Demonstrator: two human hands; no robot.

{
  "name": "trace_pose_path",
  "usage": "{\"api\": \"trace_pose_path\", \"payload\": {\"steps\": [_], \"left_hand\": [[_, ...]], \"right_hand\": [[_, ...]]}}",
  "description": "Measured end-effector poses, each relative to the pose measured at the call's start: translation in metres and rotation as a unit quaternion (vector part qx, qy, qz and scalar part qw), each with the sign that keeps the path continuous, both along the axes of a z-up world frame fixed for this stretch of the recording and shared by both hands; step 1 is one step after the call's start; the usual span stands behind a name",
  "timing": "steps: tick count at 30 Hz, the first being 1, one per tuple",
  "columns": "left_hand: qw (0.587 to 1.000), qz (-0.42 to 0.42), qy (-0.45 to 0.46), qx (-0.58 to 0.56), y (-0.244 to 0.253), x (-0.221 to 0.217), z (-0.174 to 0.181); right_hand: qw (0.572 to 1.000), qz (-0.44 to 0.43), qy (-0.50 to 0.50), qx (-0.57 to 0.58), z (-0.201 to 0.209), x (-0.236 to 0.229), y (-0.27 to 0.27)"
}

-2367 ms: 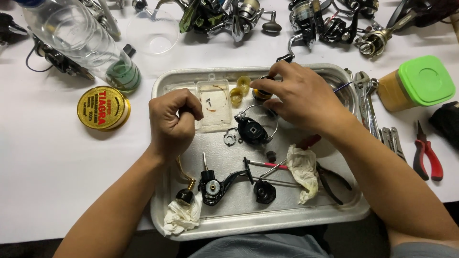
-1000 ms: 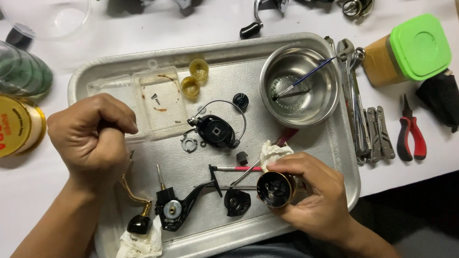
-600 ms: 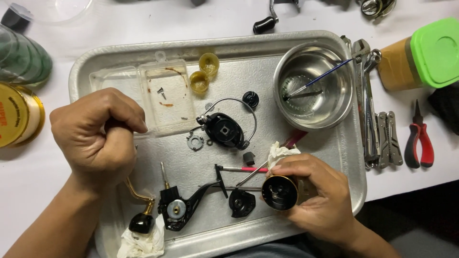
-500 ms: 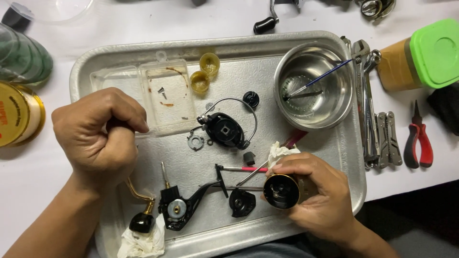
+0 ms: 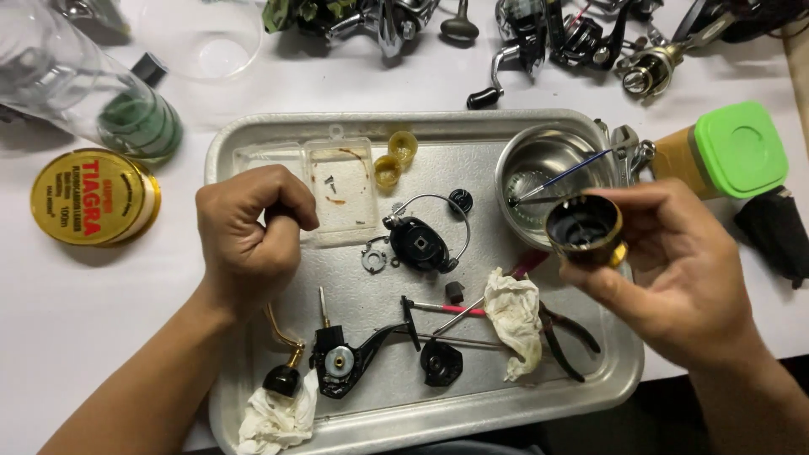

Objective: Reassembling and lubricating the internal components of a fishing reel using a brush and small tools.

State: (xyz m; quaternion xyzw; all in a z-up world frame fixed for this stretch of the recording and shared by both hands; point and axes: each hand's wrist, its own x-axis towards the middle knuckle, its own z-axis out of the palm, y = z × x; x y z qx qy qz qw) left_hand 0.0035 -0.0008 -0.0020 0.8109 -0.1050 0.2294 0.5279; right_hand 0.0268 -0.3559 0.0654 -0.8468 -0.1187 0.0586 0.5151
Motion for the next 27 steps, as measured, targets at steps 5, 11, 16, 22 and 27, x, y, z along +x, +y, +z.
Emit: {"api": "trace_pose_path", "payload": {"steps": [5, 11, 16, 22, 27], "left_hand": [[1.0, 0.001, -0.015, 0.0, 0.001, 0.001, 0.001], [1.0, -0.001, -0.009, -0.003, 0.001, 0.001, 0.001], [1.0, -0.005, -0.01, -0.013, 0.001, 0.002, 0.002], [1.0, -0.008, -0.015, -0.004, 0.001, 0.002, 0.0], [1.0, -0.006, -0.014, 0.002, 0.001, 0.002, 0.001]], "right_hand": [[0.967, 0.117, -0.049, -0.222, 0.033, 0.052, 0.05], [0.902, 0.201, -0.151, -0.35, 0.012, 0.098, 0.085], [0.869, 0.245, -0.198, -0.382, -0.01, 0.116, 0.103], [0.839, 0.227, -0.089, -0.486, -0.013, 0.116, 0.116], [0.833, 0.216, -0.095, -0.501, -0.007, 0.112, 0.115]]}}
